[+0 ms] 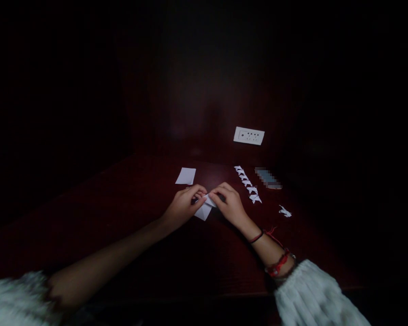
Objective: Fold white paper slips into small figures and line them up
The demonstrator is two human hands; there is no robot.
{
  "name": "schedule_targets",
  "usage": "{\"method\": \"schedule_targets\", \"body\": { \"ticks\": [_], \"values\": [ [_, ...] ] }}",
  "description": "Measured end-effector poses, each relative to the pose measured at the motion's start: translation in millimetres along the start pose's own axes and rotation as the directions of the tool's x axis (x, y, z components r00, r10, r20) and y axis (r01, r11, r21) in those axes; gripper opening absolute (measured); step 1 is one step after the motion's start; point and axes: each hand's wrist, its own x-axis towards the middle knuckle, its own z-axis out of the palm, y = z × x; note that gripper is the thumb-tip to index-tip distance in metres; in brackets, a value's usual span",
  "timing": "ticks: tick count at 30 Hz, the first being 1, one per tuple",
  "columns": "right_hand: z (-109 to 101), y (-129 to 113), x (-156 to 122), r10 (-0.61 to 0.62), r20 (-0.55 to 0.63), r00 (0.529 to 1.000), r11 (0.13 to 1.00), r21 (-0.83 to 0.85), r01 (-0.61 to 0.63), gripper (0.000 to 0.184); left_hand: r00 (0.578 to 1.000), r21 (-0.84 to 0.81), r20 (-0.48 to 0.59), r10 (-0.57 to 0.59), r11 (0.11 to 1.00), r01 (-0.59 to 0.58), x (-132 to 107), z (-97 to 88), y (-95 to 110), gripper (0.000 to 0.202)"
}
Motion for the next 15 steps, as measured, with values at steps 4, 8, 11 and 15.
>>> {"method": "schedule_targets", "body": {
  "ticks": [4, 8, 11, 15],
  "values": [
    [0, -2, 1, -0.026, -0.009, 1.0, 0.999, -0.036, 0.025, 0.016, 1.0, -0.043, -0.013, -0.022, 0.999, 0.022, -1, -2.4, 5, 0.012],
    [3, 1, 2, -0.008, 0.001, 1.0, 0.999, -0.047, 0.008, 0.017, 0.999, -0.061, -0.005, -0.051, 0.997, 0.051, 0, -2.8, 5, 0.013],
    [4, 5, 1, 0.006, 0.06, 0.998, 1.0, 0.002, -0.006, 0.013, 0.997, -0.072, 0.003, -0.074, 0.995, 0.074, 0, -0.9, -1, 0.012],
    [5, 13, -1, 0.017, 0.137, 0.99, 0.998, 0.059, -0.025, 0.008, 0.995, -0.079, -0.025, -0.097, 0.992, 0.095, 0, 1.5, -10, 0.01]
  ]
}}
